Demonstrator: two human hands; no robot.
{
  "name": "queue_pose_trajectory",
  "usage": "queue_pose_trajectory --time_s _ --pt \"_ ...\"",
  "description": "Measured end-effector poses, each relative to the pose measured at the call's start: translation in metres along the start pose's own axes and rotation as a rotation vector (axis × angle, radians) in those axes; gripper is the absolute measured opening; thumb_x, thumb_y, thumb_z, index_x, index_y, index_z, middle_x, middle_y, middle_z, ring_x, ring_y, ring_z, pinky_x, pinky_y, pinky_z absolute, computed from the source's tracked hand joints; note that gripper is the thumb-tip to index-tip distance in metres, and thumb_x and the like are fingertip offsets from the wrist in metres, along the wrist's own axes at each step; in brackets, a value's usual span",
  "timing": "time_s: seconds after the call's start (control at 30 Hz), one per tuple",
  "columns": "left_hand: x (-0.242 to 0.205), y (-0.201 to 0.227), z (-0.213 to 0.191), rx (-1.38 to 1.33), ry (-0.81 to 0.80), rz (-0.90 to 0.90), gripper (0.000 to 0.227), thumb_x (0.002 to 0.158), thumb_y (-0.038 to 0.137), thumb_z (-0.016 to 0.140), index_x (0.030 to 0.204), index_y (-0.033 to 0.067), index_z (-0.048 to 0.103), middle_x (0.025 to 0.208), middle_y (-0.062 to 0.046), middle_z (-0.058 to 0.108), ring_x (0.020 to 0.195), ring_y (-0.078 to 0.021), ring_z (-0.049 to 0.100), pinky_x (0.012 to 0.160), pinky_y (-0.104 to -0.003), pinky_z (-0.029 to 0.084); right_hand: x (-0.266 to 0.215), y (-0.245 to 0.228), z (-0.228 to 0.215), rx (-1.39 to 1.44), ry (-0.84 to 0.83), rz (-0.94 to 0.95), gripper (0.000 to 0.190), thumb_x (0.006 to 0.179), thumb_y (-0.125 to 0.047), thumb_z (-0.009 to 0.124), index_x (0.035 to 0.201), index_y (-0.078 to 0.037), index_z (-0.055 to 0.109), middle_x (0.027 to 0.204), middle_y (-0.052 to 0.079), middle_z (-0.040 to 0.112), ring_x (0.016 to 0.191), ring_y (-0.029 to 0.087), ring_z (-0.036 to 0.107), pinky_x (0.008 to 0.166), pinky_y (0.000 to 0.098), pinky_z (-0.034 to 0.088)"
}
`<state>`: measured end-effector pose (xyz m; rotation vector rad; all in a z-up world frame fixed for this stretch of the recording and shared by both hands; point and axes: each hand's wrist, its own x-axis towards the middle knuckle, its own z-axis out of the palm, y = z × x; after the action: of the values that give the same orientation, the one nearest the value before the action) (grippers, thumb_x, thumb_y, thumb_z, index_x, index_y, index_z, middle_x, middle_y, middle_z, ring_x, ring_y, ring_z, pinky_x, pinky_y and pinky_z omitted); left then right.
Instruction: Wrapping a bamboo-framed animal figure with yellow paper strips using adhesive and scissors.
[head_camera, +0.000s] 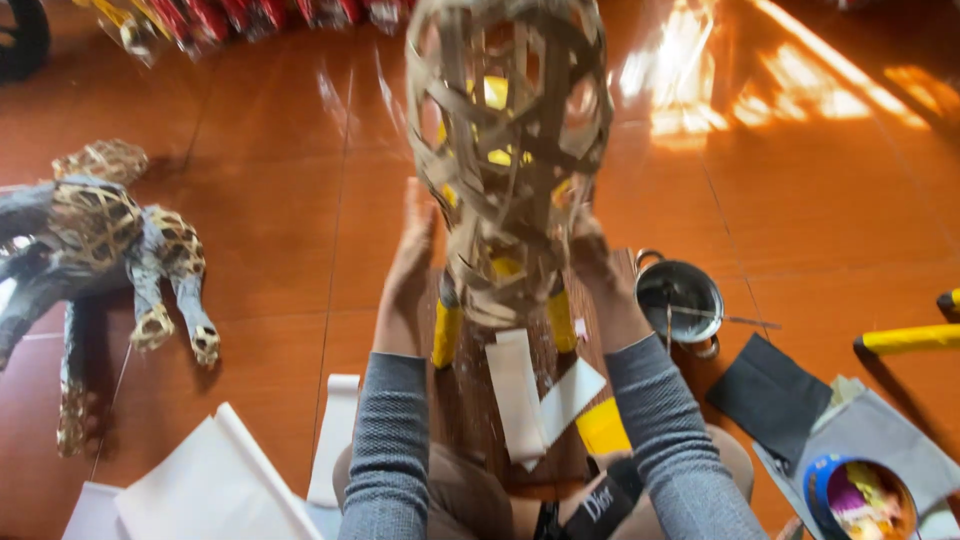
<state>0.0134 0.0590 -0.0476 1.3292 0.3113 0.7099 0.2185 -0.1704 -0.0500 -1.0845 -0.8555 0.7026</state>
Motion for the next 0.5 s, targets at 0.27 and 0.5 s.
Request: queue_pose_trajectory --time_s 0.27,0.5 --pt "-0.249 -0.175 -0.034 0.576 0.463 -0.253 0.03 0.097 0.03 0.068 0.103 -0.0001 0.066 0.088 -0.012 0.067 0.078 -0.022 0.062 0.07 -0.037 0.051 -0.156 0.007 -0.061 -1.427 0.158 0.78 0.052 0.092 -0.042 0.068 0.135 -0.015 0.056 0.148 0.019 0.046 0.14 0.038 0.041 0.109 0.0582 0.038" --pt "-0.331 -0.186 0.101 1.373 0.069 -0.712 0.063 0.075 0.045 0.086 0.115 0.0065 0.056 0.122 -0.012 0.053 0.117 -0.0335 0.052 0.095 -0.053 0.047 -0.222 0.075 -0.162 -1.669 0.23 0.851 0.027 0.099 -0.009 0.05 0.122 -0.002 0.063 0.114 0.024 0.069 0.101 0.043 0.069 0.082 0.0543 0.056"
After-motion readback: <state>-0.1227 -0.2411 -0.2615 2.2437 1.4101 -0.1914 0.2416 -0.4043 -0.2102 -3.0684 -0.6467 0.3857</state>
